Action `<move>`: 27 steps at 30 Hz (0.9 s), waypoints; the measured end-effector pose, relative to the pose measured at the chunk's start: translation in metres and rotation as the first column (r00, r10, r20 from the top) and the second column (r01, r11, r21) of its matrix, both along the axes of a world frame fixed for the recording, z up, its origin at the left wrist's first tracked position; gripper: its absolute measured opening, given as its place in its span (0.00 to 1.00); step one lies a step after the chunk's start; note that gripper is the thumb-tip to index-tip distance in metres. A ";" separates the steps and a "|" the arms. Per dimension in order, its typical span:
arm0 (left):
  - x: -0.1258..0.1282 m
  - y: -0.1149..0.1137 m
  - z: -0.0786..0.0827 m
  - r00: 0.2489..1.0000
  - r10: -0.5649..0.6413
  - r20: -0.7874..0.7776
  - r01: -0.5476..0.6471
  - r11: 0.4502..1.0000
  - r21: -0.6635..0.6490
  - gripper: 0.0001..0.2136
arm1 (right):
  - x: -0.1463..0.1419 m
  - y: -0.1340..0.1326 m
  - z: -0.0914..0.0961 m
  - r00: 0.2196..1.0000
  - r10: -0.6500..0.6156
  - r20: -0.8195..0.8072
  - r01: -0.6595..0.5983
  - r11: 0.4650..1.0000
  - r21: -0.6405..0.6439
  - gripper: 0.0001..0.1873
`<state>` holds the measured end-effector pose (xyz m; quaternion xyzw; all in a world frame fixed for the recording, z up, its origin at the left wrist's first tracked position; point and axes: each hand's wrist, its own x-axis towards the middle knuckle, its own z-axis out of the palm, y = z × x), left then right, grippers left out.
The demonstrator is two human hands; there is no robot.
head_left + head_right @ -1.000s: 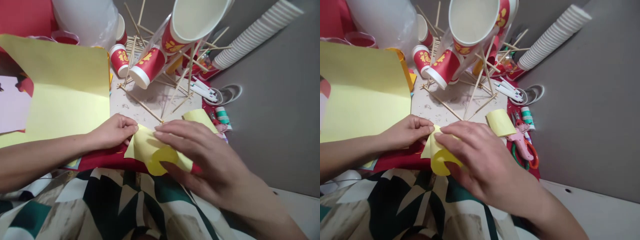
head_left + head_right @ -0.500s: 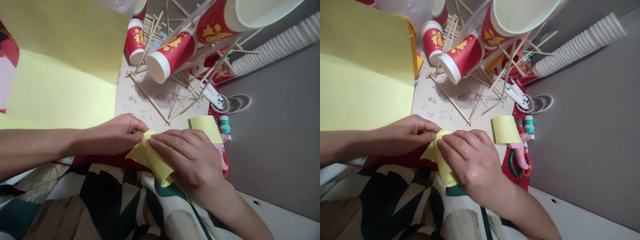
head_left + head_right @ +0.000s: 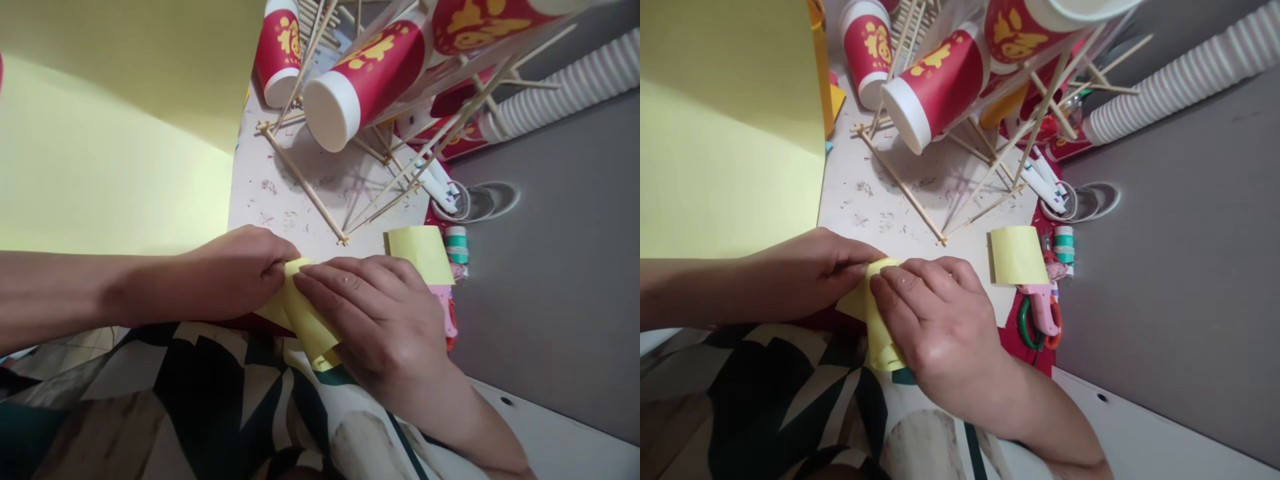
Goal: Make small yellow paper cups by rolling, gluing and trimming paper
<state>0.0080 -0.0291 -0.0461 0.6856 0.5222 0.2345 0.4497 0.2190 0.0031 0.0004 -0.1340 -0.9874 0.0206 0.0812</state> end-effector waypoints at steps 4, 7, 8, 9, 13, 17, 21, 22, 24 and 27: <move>0.001 -0.005 -0.005 1.000 0.001 -0.016 0.000 0.998 0.061 0.15 | -0.002 -0.001 0.001 1.000 -0.002 0.010 0.002 1.000 -0.013 0.15; 0.002 -0.005 -0.005 1.000 0.016 0.004 -0.016 0.998 0.055 0.14 | -0.001 -0.001 -0.001 1.000 0.003 0.001 -0.003 1.000 -0.014 0.15; 0.002 -0.004 -0.005 1.000 0.021 0.020 -0.021 0.999 0.029 0.14 | -0.001 0.000 -0.002 1.000 0.004 -0.002 -0.004 1.000 -0.012 0.15; 0.001 -0.002 -0.004 0.999 0.025 0.045 -0.025 1.000 -0.011 0.13 | -0.001 0.000 -0.004 1.000 0.000 0.000 0.000 1.000 -0.012 0.15; -0.007 0.010 -0.003 0.979 0.062 0.196 -0.005 0.961 -0.278 0.09 | 0.000 0.003 -0.008 1.000 -0.011 0.019 0.011 1.000 -0.022 0.16; -0.016 0.020 -0.006 0.943 0.091 0.319 0.092 0.852 -0.515 0.10 | 0.001 0.004 -0.007 1.000 0.004 0.023 -0.003 0.999 -0.040 0.16; -0.018 0.024 -0.006 0.931 0.084 0.355 0.139 0.817 -0.559 0.10 | 0.004 0.006 -0.004 1.000 0.007 0.028 -0.005 0.998 -0.062 0.16; -0.018 0.024 -0.006 0.939 0.069 0.336 0.135 0.826 -0.547 0.10 | 0.004 0.006 -0.004 1.000 0.006 0.031 -0.004 0.998 -0.066 0.16; -0.018 0.024 -0.003 0.957 0.043 0.286 0.114 0.852 -0.511 0.12 | 0.004 0.006 -0.004 0.999 0.005 0.044 -0.002 0.997 -0.077 0.16; -0.017 0.022 0.000 0.973 0.034 0.229 0.082 0.875 -0.477 0.14 | 0.002 0.006 -0.004 0.998 0.016 0.066 -0.010 0.996 -0.087 0.16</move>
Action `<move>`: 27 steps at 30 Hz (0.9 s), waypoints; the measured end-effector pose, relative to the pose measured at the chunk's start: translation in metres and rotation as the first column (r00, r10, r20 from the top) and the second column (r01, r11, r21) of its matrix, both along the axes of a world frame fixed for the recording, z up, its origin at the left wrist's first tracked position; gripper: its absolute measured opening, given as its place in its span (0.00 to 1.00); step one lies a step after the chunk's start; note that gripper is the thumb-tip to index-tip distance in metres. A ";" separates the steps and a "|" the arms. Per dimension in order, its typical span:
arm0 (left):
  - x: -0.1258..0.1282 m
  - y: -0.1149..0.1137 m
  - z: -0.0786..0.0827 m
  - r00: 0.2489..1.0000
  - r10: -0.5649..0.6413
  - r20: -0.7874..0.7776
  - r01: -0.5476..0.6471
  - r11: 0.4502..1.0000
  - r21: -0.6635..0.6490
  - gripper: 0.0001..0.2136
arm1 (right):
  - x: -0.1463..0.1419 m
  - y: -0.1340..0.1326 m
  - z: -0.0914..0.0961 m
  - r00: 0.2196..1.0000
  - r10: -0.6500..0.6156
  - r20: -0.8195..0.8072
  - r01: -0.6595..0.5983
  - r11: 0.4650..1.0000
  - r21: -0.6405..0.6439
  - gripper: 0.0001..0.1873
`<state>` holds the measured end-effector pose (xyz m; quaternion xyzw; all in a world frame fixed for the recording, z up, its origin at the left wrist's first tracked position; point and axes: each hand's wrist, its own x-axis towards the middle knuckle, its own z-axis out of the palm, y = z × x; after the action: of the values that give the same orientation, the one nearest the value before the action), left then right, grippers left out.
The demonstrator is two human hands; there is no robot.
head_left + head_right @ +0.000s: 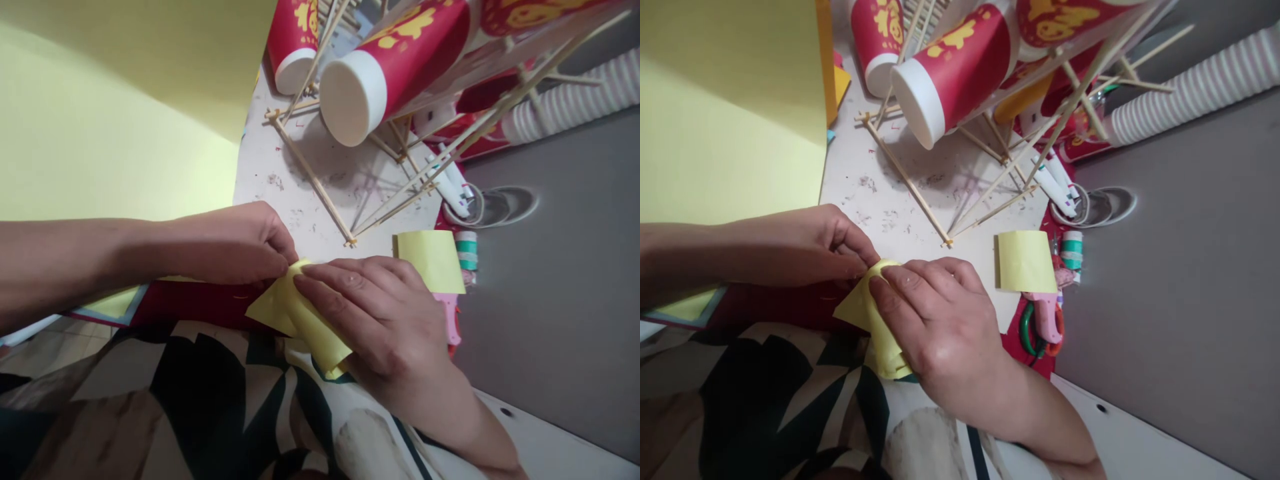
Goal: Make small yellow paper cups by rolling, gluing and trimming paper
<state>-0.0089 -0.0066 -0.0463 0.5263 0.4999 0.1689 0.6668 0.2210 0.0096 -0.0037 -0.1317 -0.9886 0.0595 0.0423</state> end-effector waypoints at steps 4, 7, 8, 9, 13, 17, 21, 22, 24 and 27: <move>0.005 -0.005 0.001 0.996 0.042 -0.073 -0.035 0.994 0.102 0.13 | -0.002 0.000 0.000 1.000 0.000 -0.017 0.000 1.000 0.011 0.18; 0.008 -0.011 0.000 0.996 0.053 -0.065 -0.042 0.986 0.160 0.13 | -0.003 0.000 0.000 1.000 -0.006 -0.018 0.007 1.000 0.026 0.18; 0.009 -0.012 0.000 0.997 0.050 -0.057 -0.039 0.984 0.172 0.13 | -0.003 0.000 -0.001 1.000 -0.004 -0.024 0.004 1.000 0.029 0.18; 0.010 -0.013 0.000 0.998 0.048 -0.052 -0.037 0.982 0.183 0.13 | -0.003 0.000 -0.001 1.000 0.000 -0.027 0.001 1.000 0.031 0.19; 0.009 -0.012 0.001 0.996 0.066 -0.064 -0.054 0.983 0.174 0.12 | -0.003 0.001 -0.003 0.999 0.013 -0.033 -0.011 0.999 0.043 0.20; 0.006 -0.008 -0.001 0.996 0.090 -0.024 -0.088 0.992 0.086 0.09 | -0.004 0.002 -0.004 0.998 -0.026 -0.052 0.028 0.999 0.039 0.20; 0.005 -0.009 -0.005 0.995 0.086 0.043 -0.086 0.996 0.002 0.07 | -0.005 0.003 0.001 0.997 -0.062 -0.048 0.060 0.997 -0.045 0.21; 0.005 -0.010 -0.005 0.994 0.089 0.057 -0.089 0.996 -0.006 0.07 | -0.006 0.003 0.004 0.997 -0.065 -0.046 0.061 0.995 -0.073 0.21; 0.005 -0.011 -0.006 0.994 0.099 0.056 -0.099 0.995 0.003 0.07 | -0.004 0.003 0.010 0.995 -0.086 -0.053 0.078 0.989 -0.126 0.21; 0.007 -0.012 -0.005 0.988 0.134 0.072 -0.136 0.991 0.018 0.06 | 0.004 0.004 0.022 0.988 -0.122 -0.099 0.099 0.973 -0.209 0.20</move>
<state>-0.0018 -0.0189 -0.0512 0.4923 0.5085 0.2380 0.6652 0.2253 0.0137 0.0179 -0.1867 -0.9646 0.1649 0.0869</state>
